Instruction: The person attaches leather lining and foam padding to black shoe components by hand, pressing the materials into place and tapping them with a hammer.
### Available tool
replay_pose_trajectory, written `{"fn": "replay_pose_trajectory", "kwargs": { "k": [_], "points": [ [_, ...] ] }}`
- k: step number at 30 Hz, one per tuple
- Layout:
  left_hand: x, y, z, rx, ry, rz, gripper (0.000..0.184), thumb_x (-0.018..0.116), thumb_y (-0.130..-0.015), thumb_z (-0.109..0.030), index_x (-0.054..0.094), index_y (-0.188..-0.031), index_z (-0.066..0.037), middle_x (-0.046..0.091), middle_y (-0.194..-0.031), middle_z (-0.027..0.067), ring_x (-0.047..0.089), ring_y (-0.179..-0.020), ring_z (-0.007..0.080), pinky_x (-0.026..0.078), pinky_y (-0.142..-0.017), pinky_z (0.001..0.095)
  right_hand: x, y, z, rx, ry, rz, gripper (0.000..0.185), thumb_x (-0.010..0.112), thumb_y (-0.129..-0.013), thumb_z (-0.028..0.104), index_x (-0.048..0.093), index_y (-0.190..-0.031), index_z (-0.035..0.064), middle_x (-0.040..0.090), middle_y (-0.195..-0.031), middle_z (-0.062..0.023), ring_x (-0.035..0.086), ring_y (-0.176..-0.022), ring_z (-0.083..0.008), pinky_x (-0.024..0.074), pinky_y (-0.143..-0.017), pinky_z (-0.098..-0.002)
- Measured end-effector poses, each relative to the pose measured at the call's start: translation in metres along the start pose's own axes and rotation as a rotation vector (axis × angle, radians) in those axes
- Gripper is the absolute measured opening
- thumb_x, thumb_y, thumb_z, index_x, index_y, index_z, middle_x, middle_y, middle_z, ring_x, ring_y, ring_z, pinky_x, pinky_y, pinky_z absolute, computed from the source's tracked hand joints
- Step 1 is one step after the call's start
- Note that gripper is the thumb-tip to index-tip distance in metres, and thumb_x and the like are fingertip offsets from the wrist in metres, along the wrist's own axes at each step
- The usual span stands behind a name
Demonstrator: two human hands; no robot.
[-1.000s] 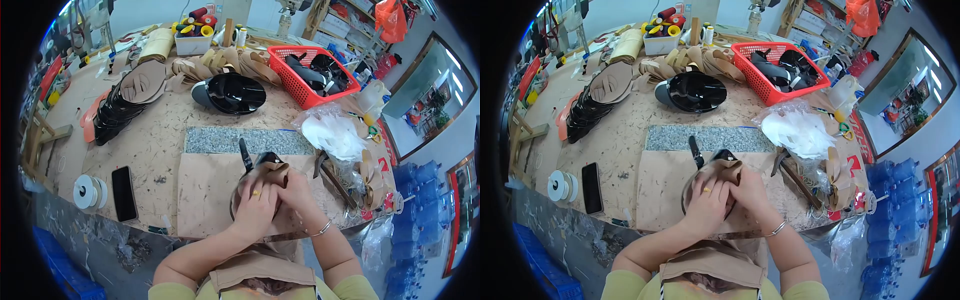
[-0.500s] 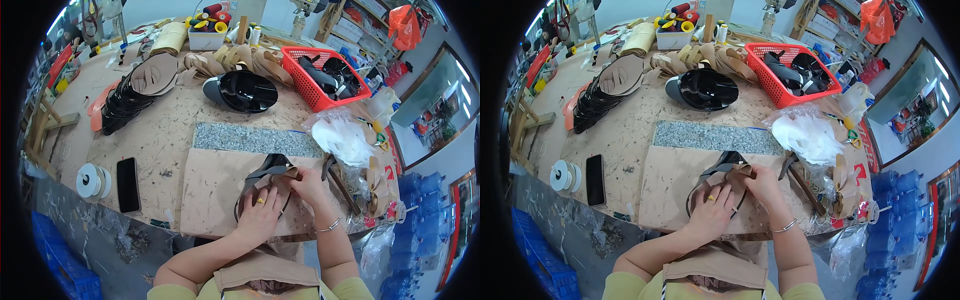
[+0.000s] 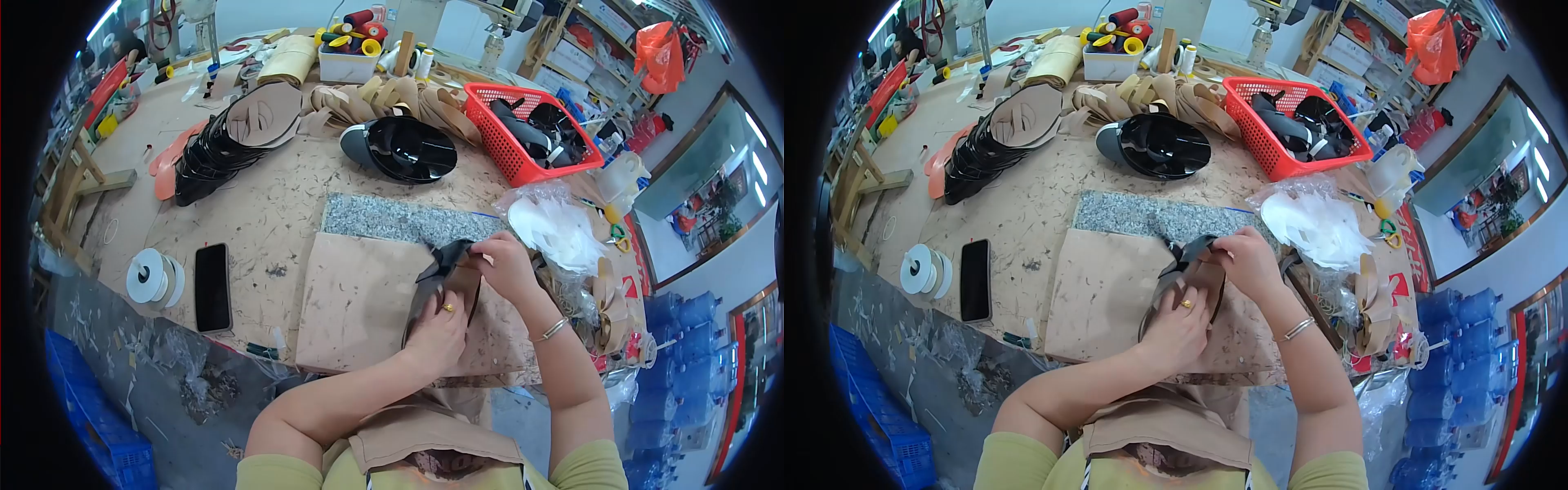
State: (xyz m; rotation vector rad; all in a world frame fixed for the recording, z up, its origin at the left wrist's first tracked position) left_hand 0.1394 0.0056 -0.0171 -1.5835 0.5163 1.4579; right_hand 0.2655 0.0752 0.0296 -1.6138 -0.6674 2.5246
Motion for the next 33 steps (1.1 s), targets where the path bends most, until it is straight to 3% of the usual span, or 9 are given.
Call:
{"fn": "replay_pose_trajectory", "kwargs": {
  "k": [8,13,15,16,17,20,23,26,33],
  "points": [
    [0.000,-0.027,-0.015,0.169,-0.038,0.494,0.042,0.051,-0.085,-0.021,0.063,-0.112,0.008,0.055,-0.119,0.0272,0.049,-0.116,0.0356,0.026,-0.107,0.0473,0.019,0.028,-0.025,0.155,0.100,-0.304,0.019,0.064,-0.076,0.004,0.063,-0.095,0.0064,0.064,-0.082,-0.0126,0.060,-0.082,-0.0308,0.0499,-0.071,-0.0397],
    [0.019,-0.028,-0.029,0.022,-0.081,0.336,0.044,0.051,-0.084,-0.020,0.060,-0.113,0.011,0.056,-0.115,0.0277,0.052,-0.111,0.0362,0.031,-0.104,0.0461,0.015,0.031,-0.027,0.436,0.152,-0.233,0.018,0.064,-0.080,0.003,0.062,-0.097,0.0040,0.064,-0.085,-0.0137,0.061,-0.079,-0.0279,0.0494,-0.071,-0.0359],
    [0.007,-0.030,-0.022,0.021,-0.117,0.282,0.043,0.051,-0.083,-0.020,0.060,-0.111,0.011,0.057,-0.111,0.0267,0.053,-0.107,0.0358,0.033,-0.102,0.0461,0.035,0.033,-0.038,0.744,-1.076,-0.071,0.018,0.067,-0.082,0.008,0.061,-0.098,0.0012,0.064,-0.087,-0.0064,0.060,-0.078,-0.0169,0.0481,-0.073,-0.0301],
    [0.004,-0.031,-0.019,0.065,-0.072,0.325,0.040,0.051,-0.083,-0.019,0.061,-0.108,0.009,0.058,-0.107,0.0245,0.054,-0.104,0.0347,0.034,-0.101,0.0461,0.035,0.028,-0.033,0.623,-1.320,-0.045,0.021,0.069,-0.083,0.010,0.062,-0.100,0.0000,0.064,-0.089,-0.0017,0.057,-0.081,-0.0106,0.0462,-0.077,-0.0257],
    [0.003,-0.029,-0.017,0.109,-0.026,0.371,0.037,0.051,-0.082,-0.019,0.063,-0.105,0.008,0.059,-0.103,0.0223,0.055,-0.100,0.0337,0.035,-0.099,0.0461,0.037,0.027,-0.034,0.629,-1.329,-0.051,0.021,0.069,-0.083,0.010,0.062,-0.100,0.0000,0.064,-0.089,-0.0017,0.057,-0.081,-0.0106,0.0462,-0.077,-0.0257],
    [0.000,-0.029,-0.012,0.149,-0.074,0.291,0.036,0.054,-0.081,-0.023,0.065,-0.103,0.004,0.059,-0.103,0.0206,0.056,-0.099,0.0329,0.038,-0.094,0.0468,0.013,0.016,-0.022,0.346,-0.492,-0.066,0.028,0.069,-0.080,0.007,0.062,-0.106,0.0025,0.067,-0.085,-0.0051,0.061,-0.080,-0.0129,0.0489,-0.074,-0.0283],
    [-0.003,-0.032,-0.013,0.197,-0.117,0.351,0.037,0.055,-0.082,-0.025,0.068,-0.104,0.001,0.060,-0.107,0.0215,0.056,-0.103,0.0334,0.039,-0.091,0.0471,0.008,0.021,-0.015,0.327,-0.304,-0.157,0.032,0.070,-0.076,0.002,0.061,-0.106,0.0026,0.067,-0.081,-0.0071,0.061,-0.077,-0.0114,0.0494,-0.069,-0.0278],
    [-0.009,-0.030,-0.013,0.265,-0.181,0.362,0.034,0.055,-0.079,-0.024,0.069,-0.096,0.002,0.060,-0.100,0.0213,0.057,-0.097,0.0314,0.042,-0.084,0.0425,0.039,0.027,-0.039,0.523,-0.873,-0.176,0.034,0.068,-0.073,-0.004,0.061,-0.105,0.0020,0.068,-0.080,-0.0081,0.062,-0.074,-0.0094,0.0489,-0.066,-0.0258],
    [-0.012,-0.037,-0.016,0.273,-0.140,0.484,0.034,0.056,-0.077,-0.024,0.068,-0.092,0.004,0.060,-0.093,0.0193,0.057,-0.089,0.0286,0.043,-0.080,0.0401,0.048,0.029,-0.045,0.496,-0.851,-0.222,0.027,0.065,-0.074,-0.005,0.060,-0.099,0.0019,0.069,-0.079,-0.0107,0.065,-0.072,-0.0135,0.0495,-0.065,-0.0253]
  ]
}}
Point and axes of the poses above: each hand's wrist, its own y-axis away from the middle knuckle, its own x-axis out of the palm, z = x × y, the point moved 6 cm from there along -y, towards the middle knuckle
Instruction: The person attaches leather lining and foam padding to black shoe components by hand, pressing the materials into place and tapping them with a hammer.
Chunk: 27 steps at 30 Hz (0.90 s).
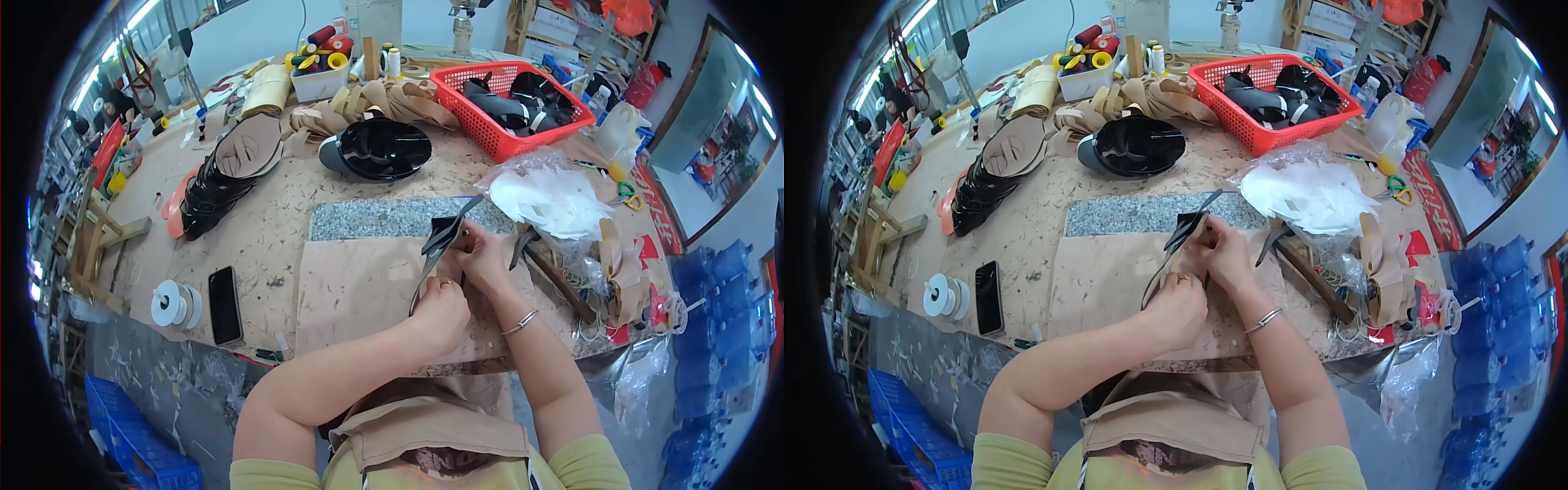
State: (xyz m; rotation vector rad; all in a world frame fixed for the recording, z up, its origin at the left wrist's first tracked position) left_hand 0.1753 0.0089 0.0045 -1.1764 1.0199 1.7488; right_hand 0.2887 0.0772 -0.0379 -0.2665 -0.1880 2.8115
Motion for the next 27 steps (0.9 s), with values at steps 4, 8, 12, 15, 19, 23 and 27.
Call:
{"fn": "replay_pose_trajectory", "kwargs": {
  "k": [4,8,12,15,19,23,27],
  "points": [
    [0.008,-0.001,-0.001,-0.073,0.099,-0.074,0.042,0.058,-0.079,-0.030,0.064,-0.100,0.006,0.060,-0.094,0.0178,0.057,-0.090,0.0286,0.042,-0.082,0.0418,0.004,0.002,0.014,-0.160,0.448,-0.091,0.028,0.068,-0.073,0.003,0.055,-0.097,0.0016,0.063,-0.080,-0.0162,0.062,-0.074,-0.0315,0.0491,-0.068,-0.0381],
    [0.014,0.009,-0.006,-0.197,0.130,-0.119,0.056,0.058,-0.082,-0.041,0.059,-0.110,0.008,0.057,-0.107,0.0203,0.051,-0.105,0.0307,0.035,-0.095,0.0453,0.014,0.022,0.046,-0.538,0.748,-0.205,0.039,0.073,-0.071,0.011,0.051,-0.101,0.0025,0.053,-0.089,-0.0188,0.051,-0.089,-0.0391,0.0439,-0.081,-0.0445],
    [0.027,0.032,-0.003,-0.210,0.154,-0.441,0.071,0.057,-0.083,-0.049,0.050,-0.126,0.007,0.044,-0.135,0.0222,0.030,-0.133,0.0376,0.023,-0.106,0.0497,-0.002,0.044,0.036,-0.205,0.762,-0.415,0.059,0.077,-0.062,0.009,0.046,-0.112,0.0026,0.048,-0.107,-0.0175,0.046,-0.101,-0.0377,0.0379,-0.089,-0.0439],
    [0.021,0.071,-0.011,-0.120,0.248,-0.394,0.079,0.059,-0.081,-0.053,0.044,-0.132,0.005,0.036,-0.144,0.0191,0.020,-0.139,0.0387,0.023,-0.106,0.0542,-0.002,0.025,0.028,-0.176,0.810,-0.357,0.063,0.080,-0.063,0.015,0.043,-0.114,0.0033,0.044,-0.108,-0.0171,0.043,-0.104,-0.0376,0.0348,-0.092,-0.0449],
    [0.044,0.119,0.001,-0.187,0.393,-0.425,0.085,0.063,-0.078,-0.055,0.041,-0.134,0.004,0.039,-0.141,0.0197,0.030,-0.135,0.0387,0.028,-0.105,0.0516,0.007,0.057,0.063,-0.271,0.912,-0.304,0.069,0.072,-0.071,0.013,0.038,-0.129,0.0017,0.041,-0.126,-0.0207,0.038,-0.119,-0.0399,0.0305,-0.100,-0.0480],
    [0.046,0.121,0.029,-0.282,0.510,-0.367,0.089,0.063,-0.076,-0.059,0.039,-0.137,0.001,0.039,-0.142,0.0180,0.033,-0.134,0.0355,0.029,-0.105,0.0470,0.063,0.157,0.067,-0.596,0.995,0.190,0.061,0.060,-0.084,0.024,0.039,-0.136,0.0008,0.040,-0.139,-0.0201,0.037,-0.131,-0.0347,0.0221,-0.110,-0.0488],
    [0.043,0.110,0.069,-0.262,0.438,-0.204,0.094,0.063,-0.074,-0.061,0.035,-0.140,0.000,0.034,-0.147,0.0163,0.030,-0.137,0.0304,0.026,-0.107,0.0489,0.083,0.162,0.073,-0.499,0.986,0.298,0.055,0.051,-0.088,0.034,0.047,-0.129,-0.0027,0.048,-0.134,-0.0169,0.041,-0.131,-0.0284,0.0188,-0.113,-0.0458]
  ]
}}
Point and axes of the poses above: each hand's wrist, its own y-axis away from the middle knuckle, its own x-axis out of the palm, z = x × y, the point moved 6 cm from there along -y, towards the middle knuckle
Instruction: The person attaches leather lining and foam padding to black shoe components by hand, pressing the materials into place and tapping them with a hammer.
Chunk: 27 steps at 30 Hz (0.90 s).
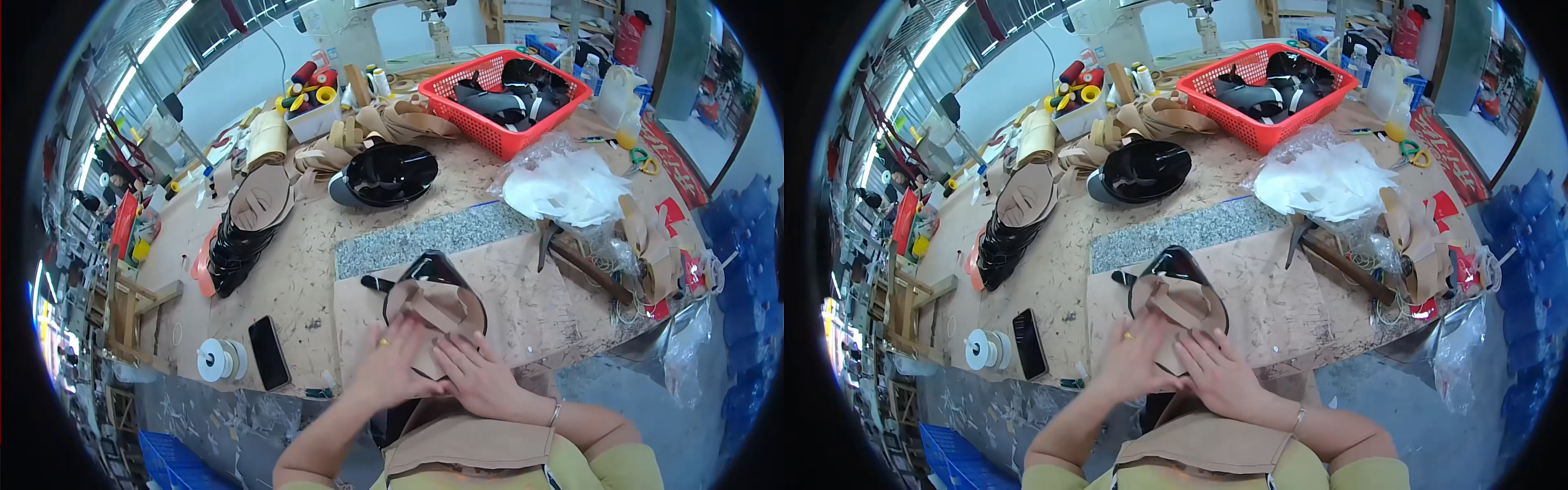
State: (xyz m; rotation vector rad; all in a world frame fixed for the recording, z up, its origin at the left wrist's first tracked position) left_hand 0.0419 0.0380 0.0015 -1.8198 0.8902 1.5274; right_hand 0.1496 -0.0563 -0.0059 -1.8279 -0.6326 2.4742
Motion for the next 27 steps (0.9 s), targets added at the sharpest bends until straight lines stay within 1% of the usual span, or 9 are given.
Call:
{"fn": "replay_pose_trajectory", "kwargs": {
  "k": [7,9,11,15,17,19,22,24,27],
  "points": [
    [0.017,0.013,0.067,0.198,0.172,-0.152,0.077,0.070,-0.076,-0.038,0.041,-0.136,0.001,0.041,-0.141,0.0184,0.038,-0.132,0.0314,0.028,-0.107,0.0484,-0.008,-0.001,-0.017,-0.087,-0.278,0.138,0.054,0.067,-0.081,0.031,0.052,-0.124,0.0017,0.051,-0.130,-0.0196,0.049,-0.121,-0.0291,0.0324,-0.105,-0.0476],
    [0.004,-0.001,0.066,0.266,0.420,-0.209,0.069,0.073,-0.077,-0.022,0.043,-0.134,0.001,0.046,-0.138,0.0200,0.044,-0.127,0.0334,0.031,-0.107,0.0445,-0.058,-0.021,-0.065,0.266,-0.220,-0.425,0.052,0.072,-0.076,0.025,0.055,-0.120,0.0033,0.055,-0.121,-0.0208,0.057,-0.107,-0.0309,0.0407,-0.095,-0.0469],
    [-0.042,-0.036,0.064,-0.174,0.246,-0.585,0.051,0.069,-0.076,-0.005,0.052,-0.123,0.002,0.059,-0.118,0.0177,0.057,-0.109,0.0330,0.038,-0.101,0.0425,-0.023,-0.060,-0.107,0.557,-0.379,-0.031,0.047,0.069,-0.074,0.016,0.057,-0.118,0.0035,0.058,-0.113,-0.0196,0.060,-0.097,-0.0331,0.0459,-0.088,-0.0437],
    [-0.050,-0.091,0.072,-0.217,0.497,-0.304,0.051,0.071,-0.070,-0.002,0.056,-0.119,0.001,0.063,-0.106,0.0145,0.062,-0.097,0.0313,0.040,-0.097,0.0433,-0.022,-0.104,-0.120,0.506,-0.604,0.070,0.045,0.063,-0.072,0.006,0.057,-0.116,0.0017,0.059,-0.108,-0.0186,0.059,-0.097,-0.0336,0.0484,-0.085,-0.0395],
    [-0.096,-0.057,0.042,0.260,0.144,-0.910,0.049,0.072,-0.063,-0.005,0.062,-0.110,-0.006,0.062,-0.103,0.0061,0.060,-0.094,0.0251,0.039,-0.091,0.0392,-0.090,-0.087,-0.096,0.005,-0.438,-0.600,0.048,0.060,-0.069,0.001,0.057,-0.117,0.0014,0.060,-0.110,-0.0173,0.059,-0.098,-0.0342,0.0496,-0.083,-0.0390],
    [-0.076,-0.027,0.037,0.398,0.039,-0.902,0.051,0.075,-0.060,-0.008,0.063,-0.110,-0.008,0.061,-0.103,0.0037,0.060,-0.096,0.0229,0.040,-0.089,0.0394,-0.095,-0.057,-0.091,-0.113,-0.260,-0.560,0.055,0.061,-0.068,-0.001,0.055,-0.122,0.0049,0.058,-0.120,-0.0130,0.056,-0.106,-0.0309,0.0467,-0.089,-0.0399],
    [-0.021,0.002,0.025,0.665,-0.144,-0.478,0.049,0.076,-0.064,-0.012,0.062,-0.111,-0.009,0.061,-0.106,0.0033,0.060,-0.101,0.0229,0.042,-0.090,0.0400,-0.057,-0.016,-0.085,-0.197,0.129,0.022,0.080,0.068,-0.063,0.011,0.040,-0.139,0.0090,0.037,-0.145,-0.0095,0.037,-0.131,-0.0273,0.0299,-0.107,-0.0419],
    [-0.024,0.013,0.014,0.525,0.402,-0.125,0.055,0.078,-0.066,-0.023,0.061,-0.116,-0.009,0.059,-0.116,0.0058,0.058,-0.108,0.0241,0.041,-0.095,0.0420,-0.065,-0.002,-0.079,-0.201,0.099,0.095,0.081,0.068,-0.063,0.012,0.040,-0.139,0.0089,0.037,-0.146,-0.0095,0.037,-0.131,-0.0279,0.0295,-0.108,-0.0414],
    [-0.049,0.000,-0.017,0.536,0.516,-0.329,0.061,0.077,-0.070,-0.033,0.057,-0.122,-0.008,0.055,-0.125,0.0068,0.053,-0.118,0.0248,0.033,-0.104,0.0449,-0.071,0.003,-0.058,-0.261,-0.036,0.188,0.078,0.068,-0.067,0.013,0.039,-0.140,0.0082,0.037,-0.146,-0.0100,0.035,-0.134,-0.0287,0.0276,-0.110,-0.0420]
  ]
}}
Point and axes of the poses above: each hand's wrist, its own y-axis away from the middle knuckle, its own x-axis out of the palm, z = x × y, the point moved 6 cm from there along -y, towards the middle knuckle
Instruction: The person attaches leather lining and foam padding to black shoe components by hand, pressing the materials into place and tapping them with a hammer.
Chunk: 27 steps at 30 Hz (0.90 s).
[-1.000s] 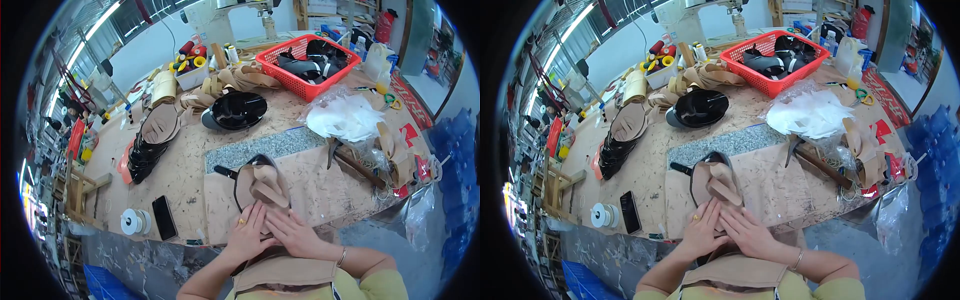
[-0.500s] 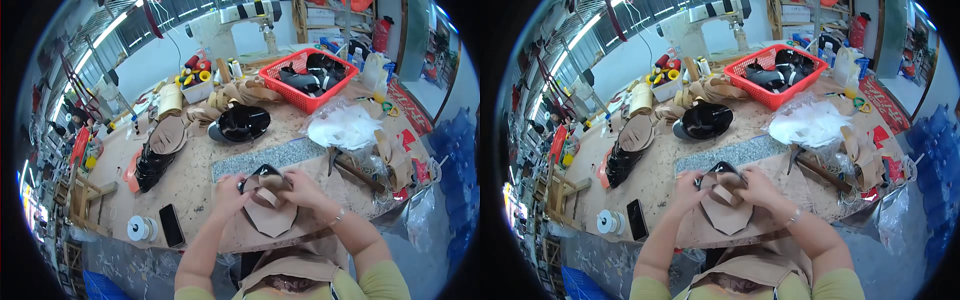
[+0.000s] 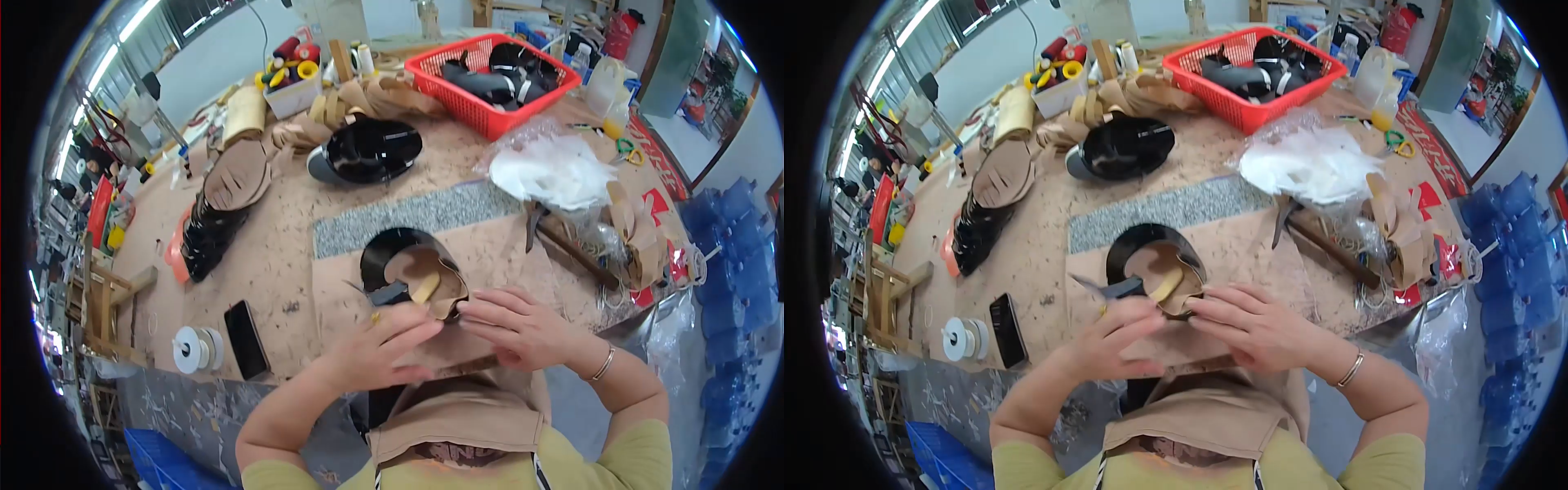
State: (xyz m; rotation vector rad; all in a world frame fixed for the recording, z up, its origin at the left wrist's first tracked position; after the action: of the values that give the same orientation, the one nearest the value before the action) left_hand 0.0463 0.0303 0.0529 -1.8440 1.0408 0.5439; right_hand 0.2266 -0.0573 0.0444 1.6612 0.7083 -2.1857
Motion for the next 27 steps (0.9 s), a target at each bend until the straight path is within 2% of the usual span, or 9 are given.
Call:
{"fn": "replay_pose_trajectory", "kwargs": {
  "k": [1,3,6,8,10,11,14,20,27],
  "points": [
    [-0.003,-0.009,-0.006,-0.011,0.008,0.002,0.061,0.077,-0.070,-0.033,0.057,-0.122,-0.008,0.055,-0.125,0.0068,0.053,-0.118,0.0248,0.033,-0.104,0.0449,-0.001,-0.005,0.005,-0.037,-0.096,-0.018,0.075,0.067,-0.069,0.013,0.040,-0.139,0.0077,0.038,-0.144,-0.0106,0.036,-0.134,-0.0284,0.0275,-0.110,-0.0427],
    [-0.003,-0.026,-0.014,0.100,-0.618,0.171,0.066,0.078,-0.069,-0.042,0.057,-0.121,-0.007,0.052,-0.130,0.0092,0.043,-0.129,0.0254,0.029,-0.108,0.0421,-0.005,-0.020,0.004,-0.076,-0.180,-0.051,0.071,0.066,-0.072,0.012,0.041,-0.138,0.0072,0.040,-0.143,-0.0112,0.037,-0.133,-0.0281,0.0275,-0.111,-0.0433],
    [-0.010,-0.044,0.010,-0.115,-0.458,0.237,0.070,0.076,-0.069,-0.046,0.055,-0.122,-0.006,0.050,-0.133,0.0099,0.039,-0.132,0.0260,0.018,-0.112,0.0454,-0.011,-0.042,-0.012,-0.059,-0.216,-0.117,0.063,0.065,-0.074,0.014,0.046,-0.134,0.0066,0.047,-0.137,-0.0137,0.040,-0.131,-0.0273,0.0293,-0.109,-0.0455],
    [-0.005,-0.044,0.022,-0.148,-0.380,0.254,0.055,0.072,-0.075,-0.044,0.059,-0.117,-0.010,0.058,-0.119,0.0073,0.048,-0.122,0.0234,0.018,-0.111,0.0510,-0.010,-0.056,-0.022,-0.102,-0.248,0.006,0.056,0.066,-0.074,0.018,0.053,-0.128,0.0082,0.054,-0.128,-0.0142,0.043,-0.128,-0.0277,0.0304,-0.109,-0.0438],
    [0.011,-0.035,0.038,-0.347,-0.256,0.636,0.034,0.070,-0.078,-0.041,0.068,-0.098,-0.013,0.062,-0.096,0.0040,0.056,-0.106,0.0211,0.023,-0.108,0.0502,-0.008,-0.064,-0.031,-0.142,-0.185,0.083,0.048,0.067,-0.075,0.020,0.058,-0.121,0.0093,0.057,-0.122,-0.0129,0.045,-0.124,-0.0275,0.0323,-0.107,-0.0432],
    [0.012,-0.030,0.038,-0.238,-0.203,0.414,0.023,0.070,-0.080,-0.037,0.070,-0.084,-0.014,0.058,-0.076,0.0018,0.058,-0.089,0.0202,0.028,-0.106,0.0490,-0.004,-0.064,-0.032,-0.170,-0.133,0.162,0.042,0.068,-0.075,0.022,0.062,-0.115,0.0104,0.061,-0.116,-0.0116,0.048,-0.121,-0.0273,0.0341,-0.105,-0.0426],
    [0.011,-0.013,0.047,-0.288,-0.181,0.310,0.023,0.076,-0.073,-0.034,0.070,-0.083,-0.013,0.057,-0.074,0.0004,0.059,-0.082,0.0191,0.036,-0.099,0.0432,-0.008,-0.065,-0.033,-0.139,-0.200,0.138,0.031,0.070,-0.076,0.026,0.068,-0.103,0.0113,0.066,-0.102,-0.0074,0.051,-0.115,-0.0266,0.0377,-0.100,-0.0413],
    [0.008,-0.004,0.040,-0.365,-0.218,0.240,0.022,0.079,-0.070,-0.032,0.070,-0.079,-0.015,0.055,-0.073,-0.0005,0.056,-0.081,0.0180,0.036,-0.080,0.0361,-0.001,-0.067,-0.035,-0.138,-0.232,0.073,0.030,0.071,-0.077,0.028,0.068,-0.102,0.0106,0.066,-0.092,-0.0063,0.052,-0.111,-0.0261,0.0396,-0.097,-0.0409],
    [0.006,-0.006,0.038,-0.308,-0.207,0.210,0.023,0.080,-0.067,-0.035,0.070,-0.077,-0.017,0.056,-0.078,-0.0015,0.056,-0.081,0.0182,0.035,-0.079,0.0342,0.003,-0.071,-0.029,-0.164,-0.292,0.141,0.026,0.068,-0.081,0.027,0.069,-0.101,0.0097,0.065,-0.095,-0.0080,0.053,-0.111,-0.0275,0.0415,-0.095,-0.0421]
  ]
}}
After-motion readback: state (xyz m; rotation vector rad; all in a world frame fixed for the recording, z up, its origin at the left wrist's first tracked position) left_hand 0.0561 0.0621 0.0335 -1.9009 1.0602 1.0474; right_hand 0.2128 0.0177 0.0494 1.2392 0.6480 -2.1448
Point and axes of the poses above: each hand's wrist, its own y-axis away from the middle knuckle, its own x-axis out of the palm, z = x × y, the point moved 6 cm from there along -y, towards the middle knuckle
